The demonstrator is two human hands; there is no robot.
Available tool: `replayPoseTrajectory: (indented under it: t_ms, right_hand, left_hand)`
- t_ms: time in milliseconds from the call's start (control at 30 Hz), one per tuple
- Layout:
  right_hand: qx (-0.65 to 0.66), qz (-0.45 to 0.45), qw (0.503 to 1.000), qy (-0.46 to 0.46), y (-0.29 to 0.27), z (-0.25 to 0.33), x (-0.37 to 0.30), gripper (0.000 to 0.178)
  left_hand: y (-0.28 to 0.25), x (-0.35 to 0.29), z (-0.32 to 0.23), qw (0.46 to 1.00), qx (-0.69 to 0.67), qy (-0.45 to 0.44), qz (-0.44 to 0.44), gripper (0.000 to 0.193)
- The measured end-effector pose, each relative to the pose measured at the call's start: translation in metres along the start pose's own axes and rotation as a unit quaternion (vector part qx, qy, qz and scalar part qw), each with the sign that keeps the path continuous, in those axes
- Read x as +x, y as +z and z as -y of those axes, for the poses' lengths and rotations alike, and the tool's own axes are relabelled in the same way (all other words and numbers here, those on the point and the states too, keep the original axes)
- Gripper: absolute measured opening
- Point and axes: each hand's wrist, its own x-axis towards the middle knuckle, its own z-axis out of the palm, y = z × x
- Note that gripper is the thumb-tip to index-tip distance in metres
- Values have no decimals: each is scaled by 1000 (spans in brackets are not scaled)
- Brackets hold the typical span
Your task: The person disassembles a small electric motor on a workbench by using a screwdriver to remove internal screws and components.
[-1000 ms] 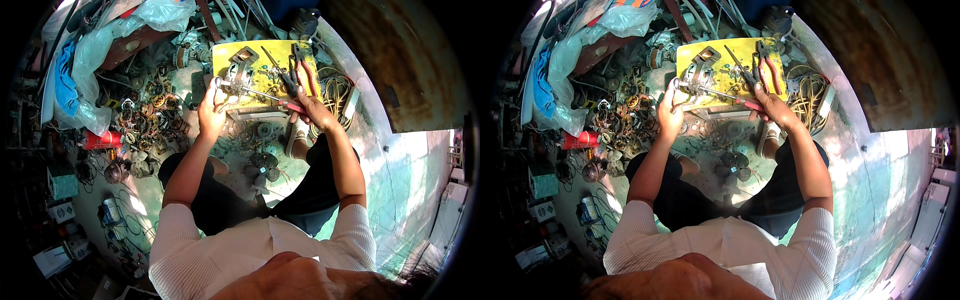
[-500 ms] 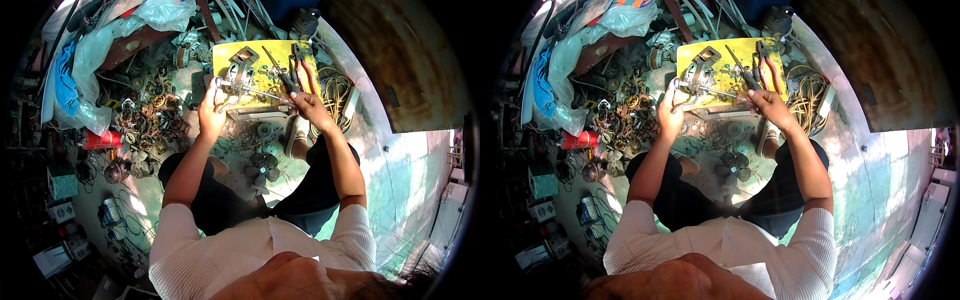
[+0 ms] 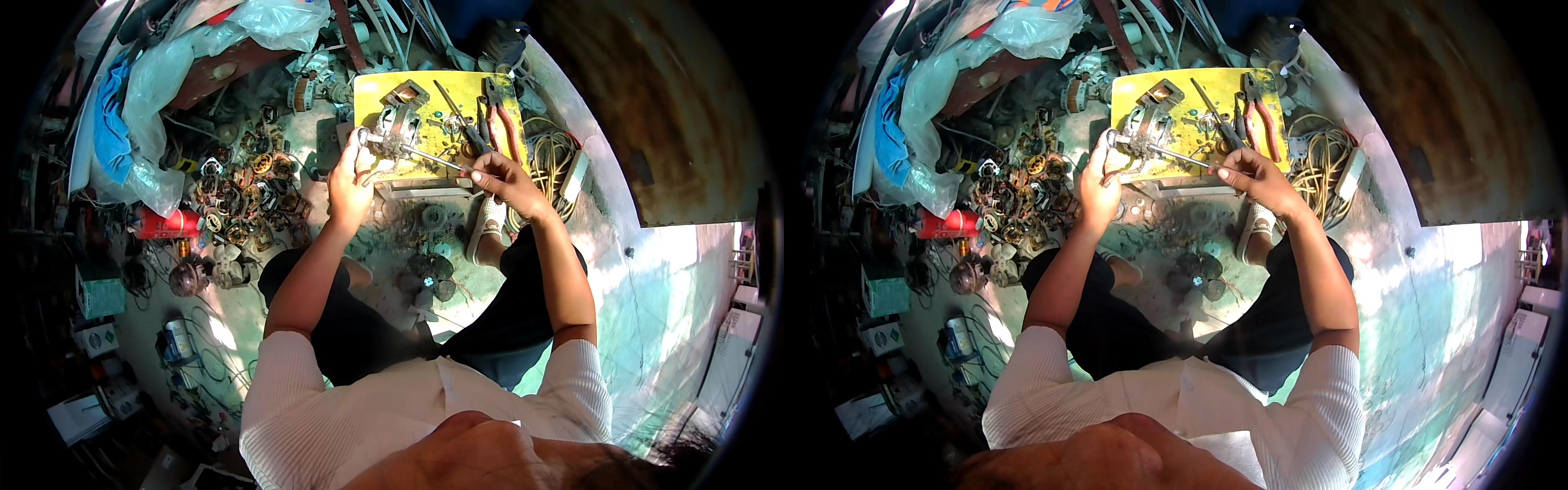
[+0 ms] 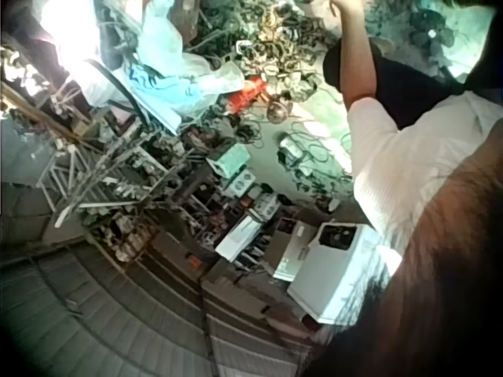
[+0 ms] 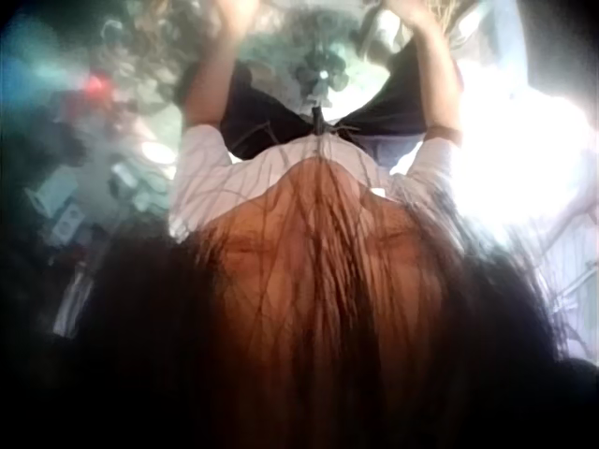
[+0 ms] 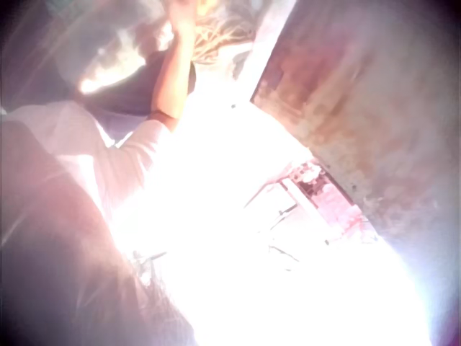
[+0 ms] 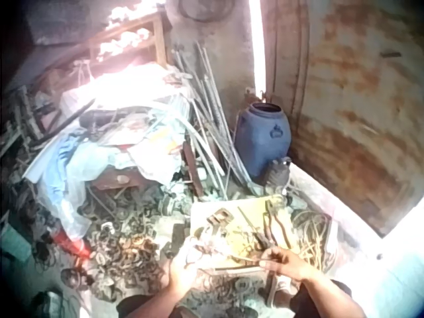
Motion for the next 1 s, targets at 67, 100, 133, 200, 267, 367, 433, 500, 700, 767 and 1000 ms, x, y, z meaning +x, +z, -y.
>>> replayPoseTrajectory:
  t_ms: [67,100,133,200,267,367,433,500,700,767,1000]
  right_hand:
    - [-2,17,999,-47,11,-1,8,36]
    - [11,35,998,53,5,6,5,44]
    - [21,53,986,154,1,14,-1,53]
    - [7,49,984,174,1,7,-1,58]
    - [21,-32,994,101,11,-8,4,47]
    - [-38,-27,999,1,5,-7,5,30]
    - [-22,-56,998,-26,10,-2,2,20]
    - [-12,-61,996,-64,7,-3,2,20]
    - [-12,18,993,116,0,4,0,46]
    - [26,5,988,154,6,9,-3,44]
    - [-34,-63,996,-51,9,-8,4,26]
  left_hand:
    - [0,-2,4,1000,0,20,-13,50]
    - [0,-3,4,999,-10,28,-15,57]
    - [-1,-2,3,1000,-1,8,-6,60]
    - [2,-1,4,998,-13,53,-34,49]
    - [3,0,3,998,-31,47,-41,39]
    - [3,-1,6,999,-24,13,-37,37]
    - [2,-3,8,998,-50,-9,-31,37]
    - [2,-1,1,997,-64,3,-38,38]
    - [1,-4,3,999,-36,-4,-26,37]
    - [2,-4,7,999,-34,2,-33,38]
    - [2,-2,7,999,-33,-23,-15,43]
